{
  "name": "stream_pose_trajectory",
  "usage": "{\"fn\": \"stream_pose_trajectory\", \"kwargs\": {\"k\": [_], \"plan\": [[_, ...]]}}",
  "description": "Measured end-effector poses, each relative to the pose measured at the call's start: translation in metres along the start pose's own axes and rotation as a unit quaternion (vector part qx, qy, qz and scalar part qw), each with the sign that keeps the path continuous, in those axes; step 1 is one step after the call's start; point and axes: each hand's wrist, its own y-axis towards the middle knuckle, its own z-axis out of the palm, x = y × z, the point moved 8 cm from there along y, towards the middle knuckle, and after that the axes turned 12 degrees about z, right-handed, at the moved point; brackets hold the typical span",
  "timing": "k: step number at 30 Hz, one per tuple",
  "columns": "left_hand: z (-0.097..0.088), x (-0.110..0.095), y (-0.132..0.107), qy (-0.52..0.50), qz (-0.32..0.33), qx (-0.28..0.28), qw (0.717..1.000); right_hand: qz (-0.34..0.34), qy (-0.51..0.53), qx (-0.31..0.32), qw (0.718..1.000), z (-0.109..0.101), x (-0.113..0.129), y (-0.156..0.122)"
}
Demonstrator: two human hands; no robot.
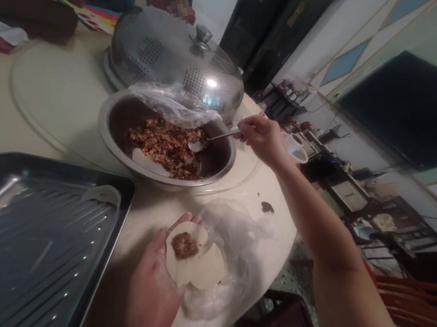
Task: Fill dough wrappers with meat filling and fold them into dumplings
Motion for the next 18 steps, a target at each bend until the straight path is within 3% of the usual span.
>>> {"fn": "stream_pose_trajectory", "kwargs": {"k": [2,5,9,14,16,18], "plan": [[0.000,-0.002,0.001,-0.005,0.008,0.005,1.000,-0.084,-0.086,-0.011,0.993,0.009,0.016,-0.012],[0.001,-0.004,0.002,-0.012,0.022,0.005,1.000,-0.189,-0.232,-0.012,0.954,0.035,0.031,-0.027],[0.005,-0.007,0.002,-0.009,0.040,0.013,0.999,-0.197,-0.311,0.008,0.930,0.058,0.015,-0.018],[0.012,-0.011,0.003,0.005,0.076,0.048,0.996,-0.182,-0.274,-0.062,0.942,0.042,-0.003,-0.008],[0.017,-0.011,0.003,0.002,0.079,0.071,0.994,-0.191,-0.244,-0.096,0.946,0.026,0.004,-0.028],[0.019,-0.010,0.001,0.002,0.078,0.076,0.994,-0.211,-0.216,-0.116,0.946,0.006,0.017,-0.066]]}}
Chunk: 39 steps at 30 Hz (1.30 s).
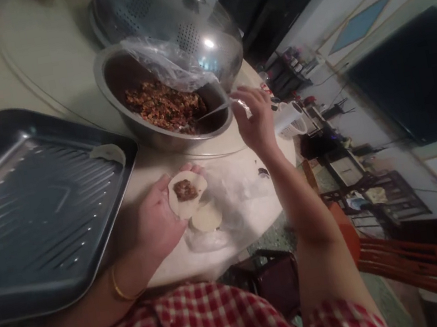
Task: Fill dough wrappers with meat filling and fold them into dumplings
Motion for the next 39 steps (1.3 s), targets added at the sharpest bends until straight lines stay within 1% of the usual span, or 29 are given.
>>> {"fn": "stream_pose_trajectory", "kwargs": {"k": [2,3,4,6,7,8,10,11,13,15,17,20,22,23,24,26,28,29,31,33,35,37,39], "plan": [[0.001,0.001,-0.003,0.011,-0.004,0.003,1.000,-0.015,0.013,-0.010,1.000,-0.035,0.013,-0.035],[0.002,0.003,-0.006,0.019,-0.009,0.013,1.000,-0.012,0.011,-0.019,1.000,-0.052,0.014,-0.054],[0.003,0.005,-0.009,0.029,-0.015,0.025,0.999,0.002,0.005,-0.035,0.999,-0.067,0.009,-0.073],[0.005,0.009,-0.015,0.047,-0.027,0.050,0.997,0.059,-0.027,-0.069,0.996,-0.091,-0.016,-0.108],[0.005,0.011,-0.019,0.054,-0.032,0.058,0.996,0.092,-0.049,-0.075,0.992,-0.097,-0.034,-0.124],[0.005,0.013,-0.021,0.062,-0.033,0.060,0.996,0.128,-0.072,-0.066,0.987,-0.100,-0.054,-0.138],[0.004,0.016,-0.026,0.075,-0.031,0.051,0.995,0.200,-0.111,-0.013,0.973,-0.095,-0.095,-0.163],[0.004,0.018,-0.028,0.082,-0.030,0.041,0.995,0.226,-0.130,0.020,0.965,-0.090,-0.111,-0.173],[0.005,0.024,-0.032,0.094,-0.032,0.024,0.995,0.255,-0.156,0.081,0.951,-0.076,-0.132,-0.187],[0.006,0.031,-0.036,0.103,-0.042,0.017,0.994,0.265,-0.169,0.125,0.941,-0.060,-0.139,-0.195],[0.007,0.037,-0.040,0.110,-0.049,0.024,0.992,0.266,-0.173,0.158,0.935,-0.043,-0.139,-0.199],[0.008,0.040,-0.042,0.115,-0.039,0.039,0.992,0.263,-0.171,0.203,0.928,-0.024,-0.137,-0.202],[0.007,0.040,-0.042,0.111,-0.034,0.047,0.992,0.258,-0.169,0.214,0.927,-0.020,-0.139,-0.202],[0.006,0.041,-0.042,0.107,-0.037,0.049,0.992,0.256,-0.166,0.204,0.930,-0.023,-0.139,-0.201],[0.005,0.042,-0.042,0.104,-0.042,0.050,0.992,0.253,-0.160,0.181,0.937,-0.029,-0.138,-0.199],[0.003,0.042,-0.042,0.101,-0.050,0.052,0.992,0.235,-0.133,0.102,0.957,-0.050,-0.128,-0.195],[0.003,0.042,-0.042,0.103,-0.060,0.055,0.991,0.194,-0.091,0.019,0.977,-0.075,-0.105,-0.194],[0.002,0.041,-0.042,0.104,-0.064,0.053,0.991,0.171,-0.070,-0.005,0.983,-0.083,-0.090,-0.195],[0.001,0.041,-0.043,0.105,-0.066,0.043,0.991,0.120,-0.025,-0.016,0.992,-0.091,-0.052,-0.199],[0.000,0.039,-0.043,0.108,-0.061,0.033,0.992,0.060,0.013,0.007,0.998,-0.085,-0.011,-0.201],[-0.001,0.040,-0.043,0.112,-0.060,0.035,0.991,0.009,0.045,0.034,0.998,-0.073,0.022,-0.202],[-0.001,0.041,-0.044,0.116,-0.067,0.051,0.990,-0.017,0.039,0.069,0.997,-0.055,0.040,-0.200],[0.001,0.041,-0.046,0.111,-0.074,0.073,0.988,-0.020,0.010,0.103,0.994,-0.039,0.046,-0.197]]}}
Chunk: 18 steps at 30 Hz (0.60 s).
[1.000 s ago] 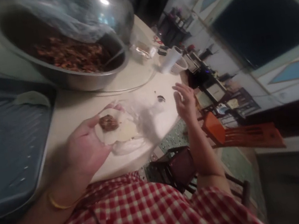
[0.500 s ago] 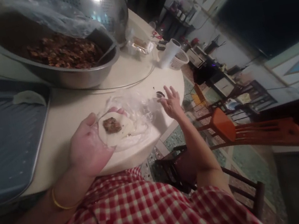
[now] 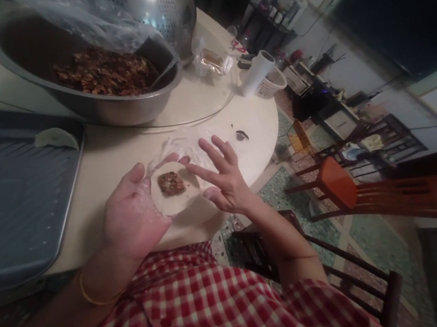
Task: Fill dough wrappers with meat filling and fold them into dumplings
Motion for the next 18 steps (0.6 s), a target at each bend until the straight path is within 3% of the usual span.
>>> {"fn": "stream_pose_trajectory", "kwargs": {"k": [5,10,13,18], "plan": [[0.001,-0.013,-0.003,-0.004,0.029,-0.009,1.000,0.005,-0.042,0.033,0.999,0.014,-0.003,0.000],[0.000,-0.022,0.001,0.001,0.050,-0.019,0.999,-0.055,-0.017,-0.030,0.998,-0.003,0.010,-0.022],[0.000,-0.022,0.002,0.000,0.054,-0.026,0.998,-0.043,-0.038,-0.050,0.997,-0.002,0.013,-0.030],[0.004,-0.022,0.000,-0.007,0.059,-0.017,0.998,-0.023,-0.036,0.010,0.999,0.019,0.019,-0.034]]}}
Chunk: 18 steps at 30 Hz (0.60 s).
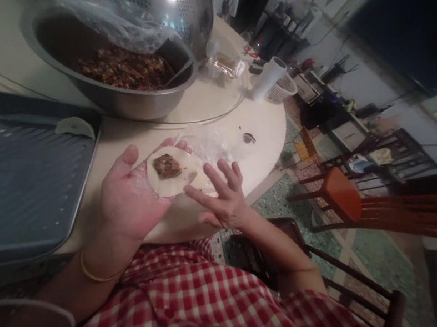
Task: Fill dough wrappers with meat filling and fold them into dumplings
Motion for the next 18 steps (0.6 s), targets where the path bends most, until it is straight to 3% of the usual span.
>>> {"fn": "stream_pose_trajectory", "kwargs": {"k": [7,10,13,16,18], "plan": [[-0.005,0.000,-0.002,-0.016,-0.015,-0.003,1.000,-0.005,-0.003,-0.010,1.000,0.009,0.006,-0.006],[-0.006,-0.003,0.001,-0.020,-0.002,0.007,1.000,-0.008,-0.023,-0.069,0.997,-0.002,-0.006,-0.010],[-0.004,-0.003,0.002,-0.025,0.002,0.012,1.000,0.088,-0.030,-0.161,0.983,-0.026,-0.047,-0.008],[-0.002,-0.002,0.000,-0.023,0.006,0.008,1.000,0.238,-0.035,-0.141,0.960,-0.030,-0.105,-0.001],[0.000,0.000,-0.001,-0.018,0.014,0.013,1.000,0.291,-0.026,-0.102,0.951,-0.021,-0.136,0.003]]}}
